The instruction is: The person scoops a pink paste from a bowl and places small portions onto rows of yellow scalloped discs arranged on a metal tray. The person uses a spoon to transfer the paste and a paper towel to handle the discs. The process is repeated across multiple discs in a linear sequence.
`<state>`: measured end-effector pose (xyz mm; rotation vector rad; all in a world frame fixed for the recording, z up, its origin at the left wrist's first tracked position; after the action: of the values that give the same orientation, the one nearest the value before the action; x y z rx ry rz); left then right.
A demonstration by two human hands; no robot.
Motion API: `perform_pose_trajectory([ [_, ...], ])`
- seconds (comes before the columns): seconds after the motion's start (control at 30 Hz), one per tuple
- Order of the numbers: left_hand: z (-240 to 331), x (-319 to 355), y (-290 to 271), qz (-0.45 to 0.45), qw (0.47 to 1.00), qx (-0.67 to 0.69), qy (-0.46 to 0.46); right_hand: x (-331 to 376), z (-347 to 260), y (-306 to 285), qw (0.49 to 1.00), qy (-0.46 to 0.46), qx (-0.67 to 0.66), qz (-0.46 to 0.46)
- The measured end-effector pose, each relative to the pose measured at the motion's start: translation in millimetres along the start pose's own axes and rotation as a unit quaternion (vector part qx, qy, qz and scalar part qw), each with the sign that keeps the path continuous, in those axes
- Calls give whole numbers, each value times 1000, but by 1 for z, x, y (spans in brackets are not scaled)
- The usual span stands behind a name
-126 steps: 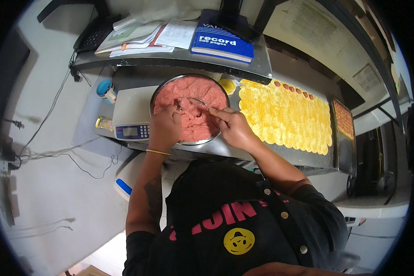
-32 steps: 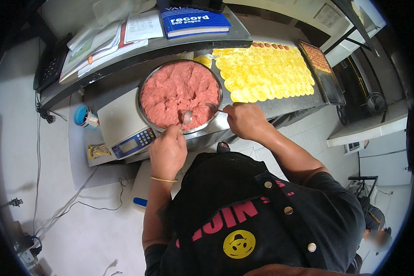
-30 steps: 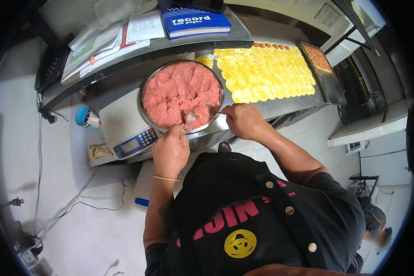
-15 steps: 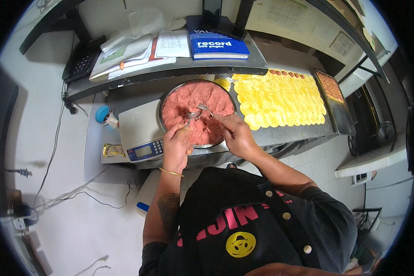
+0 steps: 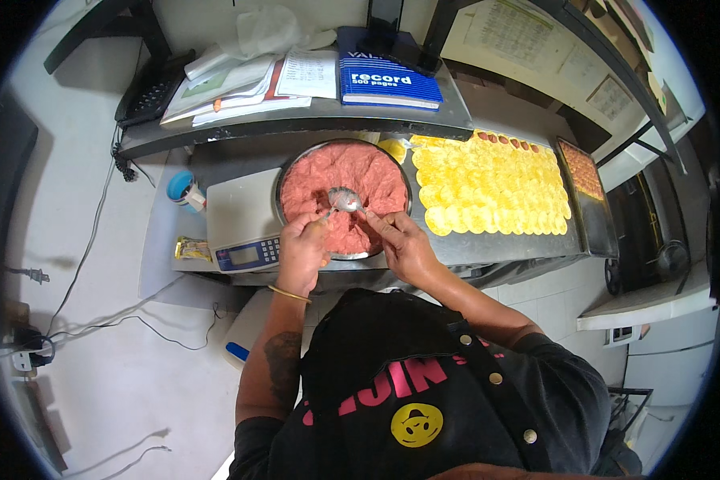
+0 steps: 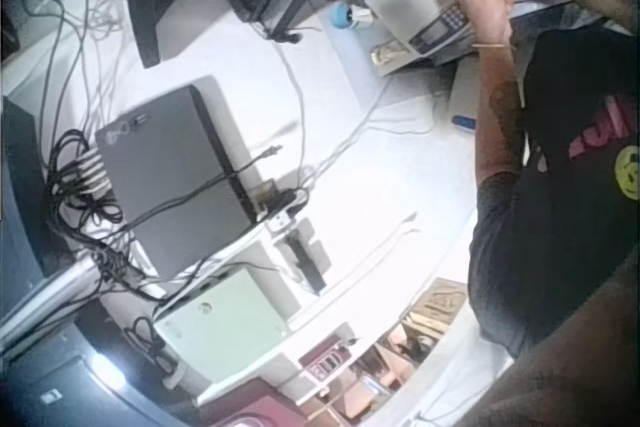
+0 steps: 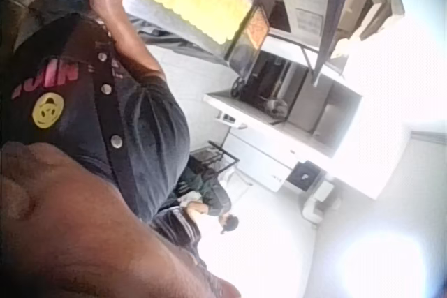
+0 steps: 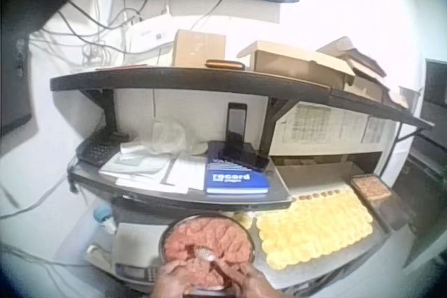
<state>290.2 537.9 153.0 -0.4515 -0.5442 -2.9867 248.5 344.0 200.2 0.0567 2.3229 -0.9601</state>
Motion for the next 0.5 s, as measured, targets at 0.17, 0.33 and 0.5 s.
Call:
perform_pose_trajectory([
  [0.17,-2,-2,4,-45,998,47,-14,7,11,-1,1000,-20,6,7],
  [0.33,-3,-1,-5,-39,996,69,-39,13,30,-11,1000,-7,-28,7],
  [0.5,-7,3,-12,-24,994,77,-71,9,49,-17,996,-39,84,-8],
])
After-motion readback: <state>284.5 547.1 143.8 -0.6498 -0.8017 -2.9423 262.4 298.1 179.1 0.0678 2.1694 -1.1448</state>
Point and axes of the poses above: each hand's wrist, its own x-axis away from the middle knuckle, its own y-axis out of the palm, z = x × y, the point moved 9 cm from there along -x, towards the middle knuckle, and after that the axes turned 7 degrees about z, right-handed, at the moved point
